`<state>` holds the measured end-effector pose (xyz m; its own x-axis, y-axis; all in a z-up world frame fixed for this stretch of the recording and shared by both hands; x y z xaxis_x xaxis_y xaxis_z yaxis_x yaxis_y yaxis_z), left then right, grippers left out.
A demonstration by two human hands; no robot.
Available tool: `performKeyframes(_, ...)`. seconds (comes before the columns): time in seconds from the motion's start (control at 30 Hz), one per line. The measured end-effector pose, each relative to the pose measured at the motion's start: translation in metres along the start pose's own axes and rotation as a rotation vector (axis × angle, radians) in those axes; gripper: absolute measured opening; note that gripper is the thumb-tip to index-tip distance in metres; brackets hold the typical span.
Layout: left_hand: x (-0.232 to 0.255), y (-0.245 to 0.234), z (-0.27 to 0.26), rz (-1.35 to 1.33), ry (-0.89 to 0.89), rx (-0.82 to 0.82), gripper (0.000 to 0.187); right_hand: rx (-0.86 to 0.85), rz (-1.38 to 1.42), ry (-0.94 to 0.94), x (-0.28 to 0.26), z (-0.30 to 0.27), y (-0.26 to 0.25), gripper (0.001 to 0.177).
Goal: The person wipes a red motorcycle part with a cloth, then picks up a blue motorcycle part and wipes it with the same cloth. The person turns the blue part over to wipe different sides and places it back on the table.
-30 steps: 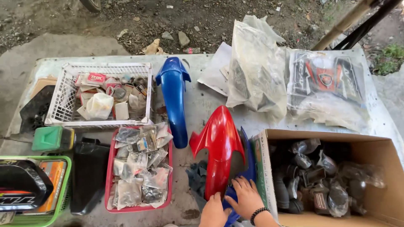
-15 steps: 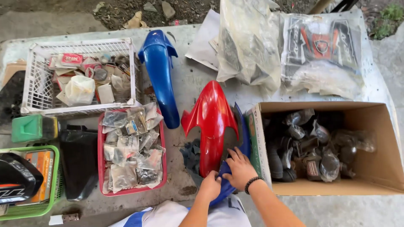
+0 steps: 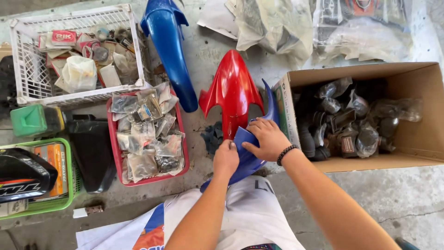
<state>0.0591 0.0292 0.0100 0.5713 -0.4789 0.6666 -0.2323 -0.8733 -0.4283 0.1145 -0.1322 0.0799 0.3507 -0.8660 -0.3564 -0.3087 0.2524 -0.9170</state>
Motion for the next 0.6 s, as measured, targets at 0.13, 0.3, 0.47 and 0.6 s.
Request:
performKeyframes(0.13, -0.004, -0.04, 0.016, -0.037, 0.019, 0.026, 0.033, -0.018, 0.005, -0.055, -0.01, 0.004, -0.025, 0.058)
performKeyframes(0.3, -0.04, -0.071, 0.053, -0.356, 0.003, -0.028, 0.023, -0.002, -0.004, -0.231, -0.037, 0.013, -0.055, 0.089)
performKeyframes(0.47, -0.037, -0.109, 0.051, -0.48, -0.129, -0.108, 0.023, 0.018, -0.083, -0.388, -0.059, 0.024, -0.062, 0.11)
performKeyframes(0.6, -0.021, -0.135, 0.041, -0.524, -0.237, -0.211, 0.026, 0.057, -0.108, -0.481, -0.073, 0.036, -0.072, 0.121)
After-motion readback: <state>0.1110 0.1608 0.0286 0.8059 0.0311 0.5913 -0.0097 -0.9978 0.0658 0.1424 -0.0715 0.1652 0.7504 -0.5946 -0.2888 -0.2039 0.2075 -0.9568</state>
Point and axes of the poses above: each hand's wrist, its own z-axis towards the middle knuckle, its own y-axis out of the palm, x = y × z, the point moved 4 cm from there along z, towards the middle knuckle, and after that the axes turned 3 degrees about y, right-handed, at the moved point
